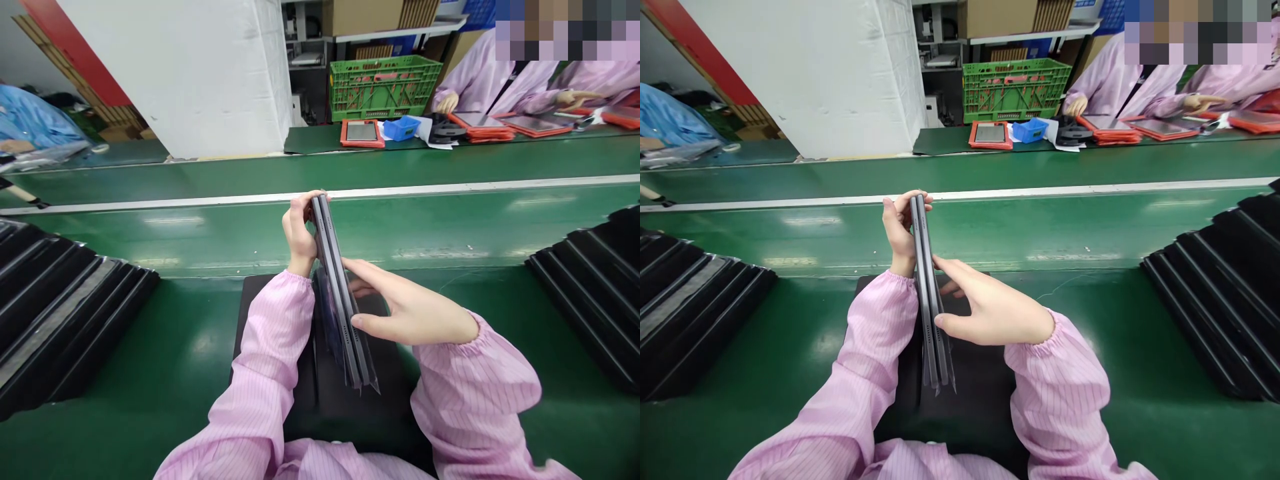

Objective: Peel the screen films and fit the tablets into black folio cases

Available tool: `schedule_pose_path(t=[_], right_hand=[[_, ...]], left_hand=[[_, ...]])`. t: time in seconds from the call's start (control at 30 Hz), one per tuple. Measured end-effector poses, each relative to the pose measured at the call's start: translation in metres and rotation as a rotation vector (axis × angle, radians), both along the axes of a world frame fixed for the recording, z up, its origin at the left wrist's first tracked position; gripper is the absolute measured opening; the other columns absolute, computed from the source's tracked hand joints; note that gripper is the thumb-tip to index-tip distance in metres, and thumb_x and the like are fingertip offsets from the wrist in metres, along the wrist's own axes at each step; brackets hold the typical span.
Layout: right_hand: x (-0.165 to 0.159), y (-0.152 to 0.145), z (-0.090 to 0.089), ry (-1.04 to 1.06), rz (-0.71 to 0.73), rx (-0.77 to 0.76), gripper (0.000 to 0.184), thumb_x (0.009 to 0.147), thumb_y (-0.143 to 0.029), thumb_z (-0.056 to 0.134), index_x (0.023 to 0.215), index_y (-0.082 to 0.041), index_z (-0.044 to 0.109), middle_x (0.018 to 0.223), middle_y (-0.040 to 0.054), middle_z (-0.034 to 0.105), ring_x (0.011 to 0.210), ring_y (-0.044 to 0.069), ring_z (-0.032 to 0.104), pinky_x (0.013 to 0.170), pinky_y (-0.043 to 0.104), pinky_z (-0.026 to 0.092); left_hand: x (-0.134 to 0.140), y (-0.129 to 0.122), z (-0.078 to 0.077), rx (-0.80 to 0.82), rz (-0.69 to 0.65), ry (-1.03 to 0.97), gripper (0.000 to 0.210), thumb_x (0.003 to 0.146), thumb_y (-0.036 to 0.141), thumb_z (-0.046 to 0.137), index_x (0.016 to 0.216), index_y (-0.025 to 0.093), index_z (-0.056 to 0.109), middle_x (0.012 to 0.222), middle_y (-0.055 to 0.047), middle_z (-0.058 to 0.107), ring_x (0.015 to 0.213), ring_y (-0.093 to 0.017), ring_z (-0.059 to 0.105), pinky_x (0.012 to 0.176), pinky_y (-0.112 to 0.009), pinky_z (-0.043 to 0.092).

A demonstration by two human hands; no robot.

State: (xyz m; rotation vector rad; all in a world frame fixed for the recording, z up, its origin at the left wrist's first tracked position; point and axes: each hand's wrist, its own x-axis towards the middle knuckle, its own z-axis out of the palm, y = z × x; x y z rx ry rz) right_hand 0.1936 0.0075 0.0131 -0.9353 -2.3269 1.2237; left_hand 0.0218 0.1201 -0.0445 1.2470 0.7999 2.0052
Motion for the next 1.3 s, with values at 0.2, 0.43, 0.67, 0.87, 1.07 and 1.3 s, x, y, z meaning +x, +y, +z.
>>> schedule_pose_path(t=[0.2,0.43,0.67,0.87,1.07,1.3], right_hand=[[-0.002,-0.007,0.004,-0.035,-0.008,0.084,0.085,0.078,-0.020,0.064,0.153,-0.018,0.026,0.144,0.0127,0.048,0.117,0.023,0.060,0.103,0.042,0.052],[-0.005,-0.010,0.012,0.051,-0.208,0.073,0.064,0.082,-0.023,0.063,0.142,-0.019,0.042,0.125,0.0112,0.063,0.104,0.024,0.067,0.095,0.044,0.055],[0.002,-0.013,0.013,0.334,-0.275,0.143,0.065,0.082,-0.020,0.067,0.141,-0.020,0.041,0.107,0.0065,0.060,0.082,0.016,0.066,0.085,0.035,0.056],[0.003,-0.021,0.014,0.474,-0.216,0.117,0.072,0.084,-0.015,0.064,0.148,-0.025,0.033,0.101,0.0031,0.056,0.079,0.014,0.061,0.081,0.031,0.056],[0.001,-0.026,0.017,0.440,-0.230,0.150,0.074,0.084,-0.015,0.061,0.150,-0.021,0.028,0.100,0.0055,0.058,0.078,0.016,0.061,0.081,0.033,0.057],[-0.012,-0.039,0.029,0.196,-0.388,0.280,0.070,0.080,-0.024,0.066,0.142,-0.019,0.034,0.110,0.0107,0.064,0.092,0.027,0.067,0.079,0.039,0.058]], left_hand=[[0.000,-0.004,0.003,0.024,0.023,0.028,0.061,0.092,0.068,0.032,0.087,0.022,0.071,0.084,-0.006,0.072,0.075,-0.019,0.067,0.066,-0.029,0.049],[0.010,-0.022,0.017,0.131,-0.003,0.074,0.060,0.095,0.064,0.028,0.090,0.022,0.071,0.087,-0.006,0.072,0.085,-0.021,0.067,0.077,-0.034,0.052],[0.019,-0.069,0.043,0.266,-0.099,0.282,0.066,0.095,0.066,0.023,0.098,0.022,0.072,0.095,-0.008,0.074,0.092,-0.025,0.069,0.081,-0.038,0.052],[0.021,-0.083,0.048,0.351,-0.183,0.292,0.066,0.095,0.065,0.025,0.102,0.021,0.073,0.107,-0.010,0.074,0.101,-0.028,0.068,0.091,-0.041,0.051],[0.020,-0.089,0.049,0.355,-0.195,0.317,0.065,0.094,0.066,0.025,0.105,0.023,0.073,0.109,-0.010,0.074,0.104,-0.029,0.067,0.093,-0.043,0.051],[0.032,-0.094,0.048,0.390,-0.120,0.327,0.068,0.095,0.065,0.021,0.110,0.023,0.073,0.109,-0.009,0.074,0.107,-0.029,0.067,0.096,-0.044,0.049]])
